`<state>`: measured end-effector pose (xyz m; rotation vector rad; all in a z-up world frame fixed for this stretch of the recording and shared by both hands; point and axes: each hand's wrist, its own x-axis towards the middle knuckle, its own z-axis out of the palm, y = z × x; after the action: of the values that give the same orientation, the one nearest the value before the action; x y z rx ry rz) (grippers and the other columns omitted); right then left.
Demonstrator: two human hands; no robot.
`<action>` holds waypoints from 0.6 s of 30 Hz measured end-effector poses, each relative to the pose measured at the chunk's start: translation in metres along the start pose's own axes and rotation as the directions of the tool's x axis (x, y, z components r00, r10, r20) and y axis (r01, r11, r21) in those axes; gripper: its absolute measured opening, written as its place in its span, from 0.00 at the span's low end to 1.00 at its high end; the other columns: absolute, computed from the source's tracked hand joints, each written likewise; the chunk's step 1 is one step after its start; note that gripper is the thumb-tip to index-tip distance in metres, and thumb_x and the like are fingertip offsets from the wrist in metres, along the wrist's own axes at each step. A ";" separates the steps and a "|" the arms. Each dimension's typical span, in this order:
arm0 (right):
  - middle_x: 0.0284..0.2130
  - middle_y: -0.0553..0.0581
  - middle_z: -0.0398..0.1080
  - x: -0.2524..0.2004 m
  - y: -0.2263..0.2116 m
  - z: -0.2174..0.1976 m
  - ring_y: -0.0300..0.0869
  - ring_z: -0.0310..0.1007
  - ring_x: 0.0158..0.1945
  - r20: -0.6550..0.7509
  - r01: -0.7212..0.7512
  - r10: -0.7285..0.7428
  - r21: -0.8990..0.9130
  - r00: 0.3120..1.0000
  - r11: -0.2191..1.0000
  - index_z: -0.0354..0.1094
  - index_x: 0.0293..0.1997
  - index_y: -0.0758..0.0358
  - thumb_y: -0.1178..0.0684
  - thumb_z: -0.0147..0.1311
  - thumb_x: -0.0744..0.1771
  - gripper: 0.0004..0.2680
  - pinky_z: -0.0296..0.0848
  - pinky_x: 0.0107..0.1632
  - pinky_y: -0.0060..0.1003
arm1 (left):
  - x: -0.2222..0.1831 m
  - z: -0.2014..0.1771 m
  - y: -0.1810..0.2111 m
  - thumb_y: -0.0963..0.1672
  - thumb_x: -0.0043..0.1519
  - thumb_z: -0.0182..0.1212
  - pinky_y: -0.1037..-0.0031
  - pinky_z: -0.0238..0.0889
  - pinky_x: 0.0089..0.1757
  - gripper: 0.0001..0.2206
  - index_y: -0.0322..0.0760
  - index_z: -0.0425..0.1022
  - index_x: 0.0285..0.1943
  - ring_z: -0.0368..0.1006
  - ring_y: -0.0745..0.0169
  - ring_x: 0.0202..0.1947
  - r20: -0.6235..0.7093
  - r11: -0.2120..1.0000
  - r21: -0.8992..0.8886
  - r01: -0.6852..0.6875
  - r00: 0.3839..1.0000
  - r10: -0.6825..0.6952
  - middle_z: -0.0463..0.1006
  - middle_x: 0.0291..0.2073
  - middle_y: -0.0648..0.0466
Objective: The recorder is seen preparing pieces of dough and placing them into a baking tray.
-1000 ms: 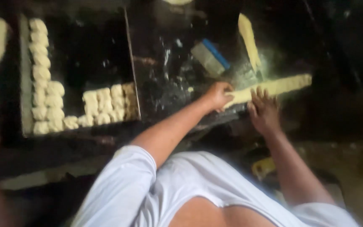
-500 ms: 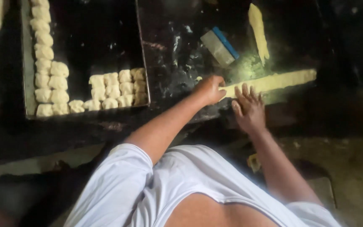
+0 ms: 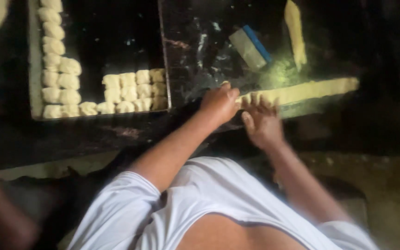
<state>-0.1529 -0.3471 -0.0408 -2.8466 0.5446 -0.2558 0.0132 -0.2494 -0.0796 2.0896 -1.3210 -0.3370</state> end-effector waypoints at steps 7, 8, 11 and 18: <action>0.73 0.62 0.53 0.003 -0.009 0.000 0.59 0.49 0.76 0.140 0.037 -0.024 -0.094 0.990 0.995 0.56 0.73 0.56 0.40 0.42 0.71 0.21 0.33 0.74 0.63 | -0.015 -0.023 0.006 0.46 0.58 0.67 0.46 0.62 0.49 0.15 0.36 0.77 0.51 0.70 0.40 0.49 -0.087 0.996 0.086 0.008 0.996 0.000 0.80 0.40 0.46; 0.73 0.62 0.53 0.001 -0.012 0.010 0.59 0.49 0.76 0.143 0.037 -0.026 -0.078 0.989 0.996 0.56 0.73 0.56 0.40 0.42 0.71 0.21 0.33 0.74 0.63 | -0.021 -0.023 0.000 0.46 0.58 0.67 0.46 0.62 0.49 0.15 0.36 0.77 0.51 0.70 0.40 0.49 -0.079 0.995 0.096 0.016 0.997 -0.008 0.80 0.40 0.46; 0.73 0.63 0.52 0.002 -0.018 0.025 0.58 0.48 0.75 0.187 0.037 -0.025 -0.061 0.982 0.997 0.55 0.73 0.59 0.41 0.43 0.70 0.23 0.34 0.74 0.63 | -0.030 -0.026 -0.006 0.45 0.61 0.66 0.54 0.64 0.51 0.06 0.39 0.80 0.42 0.70 0.42 0.50 -0.210 0.988 0.129 -0.087 0.971 0.113 0.78 0.45 0.50; 0.71 0.65 0.55 0.011 -0.051 -0.001 0.58 0.51 0.75 0.102 0.102 -0.107 0.054 0.989 0.993 0.57 0.72 0.64 0.40 0.49 0.68 0.26 0.38 0.73 0.65 | -0.053 -0.050 0.002 0.40 0.60 0.63 0.57 0.64 0.52 0.10 0.36 0.77 0.50 0.70 0.43 0.49 -0.485 0.996 -0.051 -0.069 0.874 0.036 0.77 0.47 0.48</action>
<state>-0.1256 -0.3052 -0.0248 -2.8257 0.3636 -0.1351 0.0139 -0.1847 -0.0461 1.9076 -1.0408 0.1634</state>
